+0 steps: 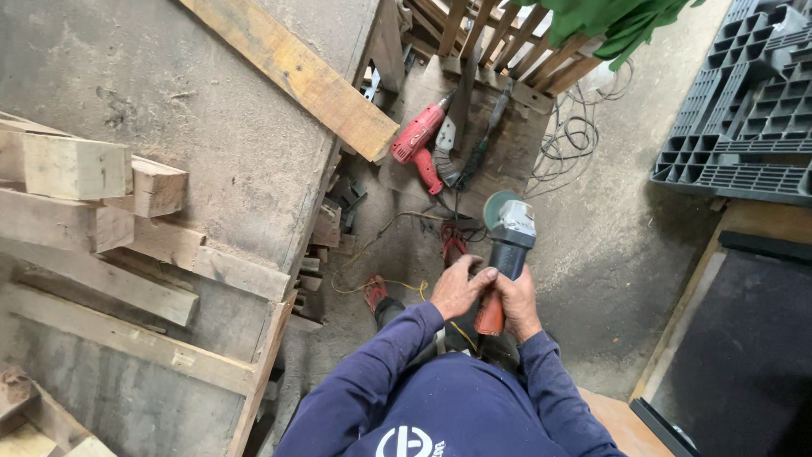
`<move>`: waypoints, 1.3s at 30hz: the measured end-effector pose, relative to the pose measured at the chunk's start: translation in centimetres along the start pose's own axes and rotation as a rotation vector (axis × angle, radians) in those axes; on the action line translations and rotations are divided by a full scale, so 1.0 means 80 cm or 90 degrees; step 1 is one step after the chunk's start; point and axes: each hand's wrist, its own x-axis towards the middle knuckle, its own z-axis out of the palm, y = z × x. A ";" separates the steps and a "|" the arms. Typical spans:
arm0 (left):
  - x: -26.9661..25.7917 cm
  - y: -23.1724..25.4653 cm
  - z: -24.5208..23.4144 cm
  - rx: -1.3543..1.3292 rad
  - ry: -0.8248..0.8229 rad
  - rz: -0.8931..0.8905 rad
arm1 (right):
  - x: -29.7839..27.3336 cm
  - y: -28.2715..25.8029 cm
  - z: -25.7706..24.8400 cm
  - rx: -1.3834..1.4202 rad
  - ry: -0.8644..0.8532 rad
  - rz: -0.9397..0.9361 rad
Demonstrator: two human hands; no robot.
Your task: The person uses an angle grinder to smooth the edges and surfaces of a wooden pallet. They hold the pallet with one hand while operating the grinder with the other, moving the tool along the wood and generating sparks.
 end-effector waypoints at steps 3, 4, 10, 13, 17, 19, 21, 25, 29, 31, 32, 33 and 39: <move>-0.008 -0.004 0.014 -0.063 -0.046 0.001 | 0.001 0.011 -0.001 -0.068 0.008 -0.034; -0.011 -0.005 0.017 -0.094 -0.048 0.021 | 0.001 0.014 -0.001 -0.093 0.009 -0.050; 0.000 -0.005 0.032 -0.099 -0.061 -0.002 | 0.011 0.008 -0.002 -0.088 0.018 -0.035; 0.002 0.003 0.037 -0.079 -0.075 -0.022 | 0.005 0.002 -0.008 -0.094 0.040 -0.023; 0.014 0.011 0.042 -0.054 -0.118 -0.073 | 0.009 -0.004 -0.019 -0.057 0.053 0.010; 0.025 0.011 0.048 -0.053 -0.127 -0.077 | 0.020 0.000 -0.026 -0.052 0.051 -0.007; 0.043 0.004 0.060 -0.044 -0.116 -0.075 | 0.039 0.009 -0.036 -0.061 0.058 -0.012; 0.114 -0.026 0.093 -0.061 -0.070 -0.103 | 0.120 0.037 -0.061 -0.162 0.089 0.016; 0.223 -0.067 0.124 -0.017 -0.048 -0.170 | 0.241 0.063 -0.085 -0.358 0.123 -0.003; 0.278 -0.083 0.133 -0.039 -0.005 -0.121 | 0.297 0.077 -0.093 -0.331 0.113 -0.028; 0.303 -0.088 0.137 -0.050 0.016 -0.096 | 0.322 0.084 -0.097 -0.318 0.108 -0.041; 0.326 -0.091 0.141 -0.026 0.012 -0.114 | 0.344 0.090 -0.102 -0.312 0.088 -0.070; 0.420 -0.093 0.160 0.084 0.033 -0.208 | 0.440 0.131 -0.124 -0.131 0.014 -0.121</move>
